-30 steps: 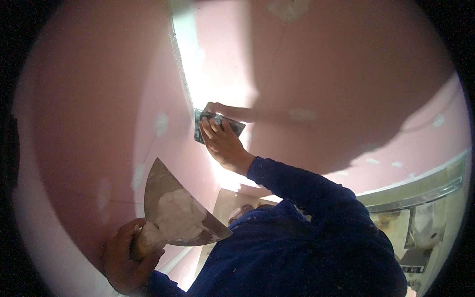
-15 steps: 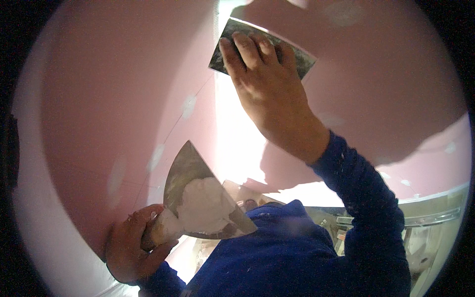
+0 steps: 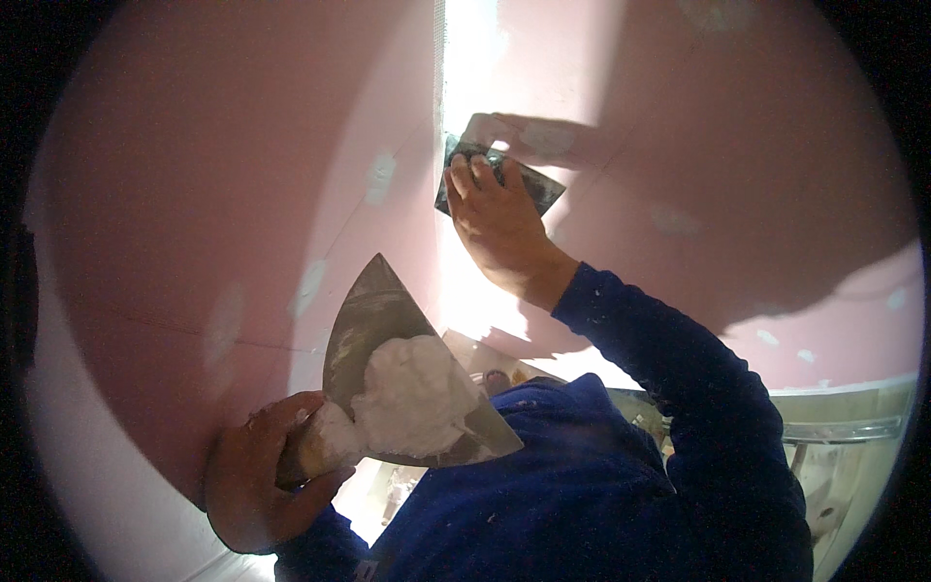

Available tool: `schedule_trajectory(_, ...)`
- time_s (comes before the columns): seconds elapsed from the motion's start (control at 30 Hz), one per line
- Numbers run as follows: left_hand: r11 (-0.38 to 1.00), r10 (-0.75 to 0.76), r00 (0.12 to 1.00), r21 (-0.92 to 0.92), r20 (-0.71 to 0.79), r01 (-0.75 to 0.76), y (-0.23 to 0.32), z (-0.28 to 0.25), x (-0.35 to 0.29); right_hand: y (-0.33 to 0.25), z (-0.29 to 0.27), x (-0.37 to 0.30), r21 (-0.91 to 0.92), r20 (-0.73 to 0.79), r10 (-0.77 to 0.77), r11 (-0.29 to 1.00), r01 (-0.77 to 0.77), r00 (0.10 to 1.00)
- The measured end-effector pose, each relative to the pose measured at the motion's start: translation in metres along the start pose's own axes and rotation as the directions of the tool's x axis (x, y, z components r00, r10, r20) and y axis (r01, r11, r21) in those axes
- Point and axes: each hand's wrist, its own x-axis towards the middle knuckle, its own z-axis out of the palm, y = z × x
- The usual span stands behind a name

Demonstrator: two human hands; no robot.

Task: The person applies joint compound to a ceiling corner using a putty knife and a hawk. They repeatedly scoop compound from the hawk and spread it along the corner seam, smoothing the surface with the knife.

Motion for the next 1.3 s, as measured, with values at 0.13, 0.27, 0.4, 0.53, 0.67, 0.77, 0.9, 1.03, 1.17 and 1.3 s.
schedule_trajectory(0.13,0.998,0.041,0.998,-0.053,-0.057,-0.044,0.0,0.0,0.004,-0.009,0.013,-0.008,-0.018,0.09,-0.033,0.999,0.035,0.995)
schedule_trajectory(0.27,0.995,-0.086,0.994,-0.043,0.059,0.089,0.004,-0.005,0.008,-0.013,0.001,-0.013,0.046,0.076,-0.074,0.996,0.071,0.994)
schedule_trajectory(0.4,0.98,-0.168,0.966,-0.069,0.196,0.184,0.007,-0.011,0.013,0.008,-0.057,-0.011,0.252,0.108,-0.038,0.968,0.009,0.993)
schedule_trajectory(0.53,0.999,-0.025,0.999,-0.043,0.042,0.026,0.005,-0.002,0.019,0.054,-0.152,0.012,0.125,-0.024,0.035,0.992,-0.032,0.999)
schedule_trajectory(0.67,0.991,0.1,0.992,0.094,-0.071,-0.094,-0.001,0.013,0.017,0.103,-0.222,0.048,-0.18,-0.234,0.103,0.972,-0.148,0.967)
schedule_trajectory(0.77,0.995,0.088,0.994,0.05,-0.067,-0.085,-0.011,0.015,0.02,0.123,-0.239,0.085,-0.435,-0.378,-0.111,0.898,-0.07,0.919)
schedule_trajectory(0.9,0.999,0.041,0.999,-0.011,-0.005,-0.041,-0.016,0.017,0.02,0.137,-0.25,0.117,-0.505,-0.415,-0.148,0.858,-0.092,0.898)
schedule_trajectory(1.03,0.996,0.082,0.996,-0.036,-0.04,-0.083,-0.014,0.014,0.013,0.147,-0.263,0.139,-0.593,-0.457,-0.198,0.794,-0.132,0.867)
schedule_trajectory(1.17,0.993,0.097,0.993,-0.059,-0.066,-0.101,-0.016,0.015,0.015,0.152,-0.263,0.147,-0.653,-0.475,-0.27,0.747,-0.13,0.837)
schedule_trajectory(1.3,0.993,0.114,0.993,-0.035,-0.036,-0.115,-0.02,0.017,0.018,0.152,-0.253,0.154,-0.566,-0.431,-0.111,0.806,-0.172,0.896)
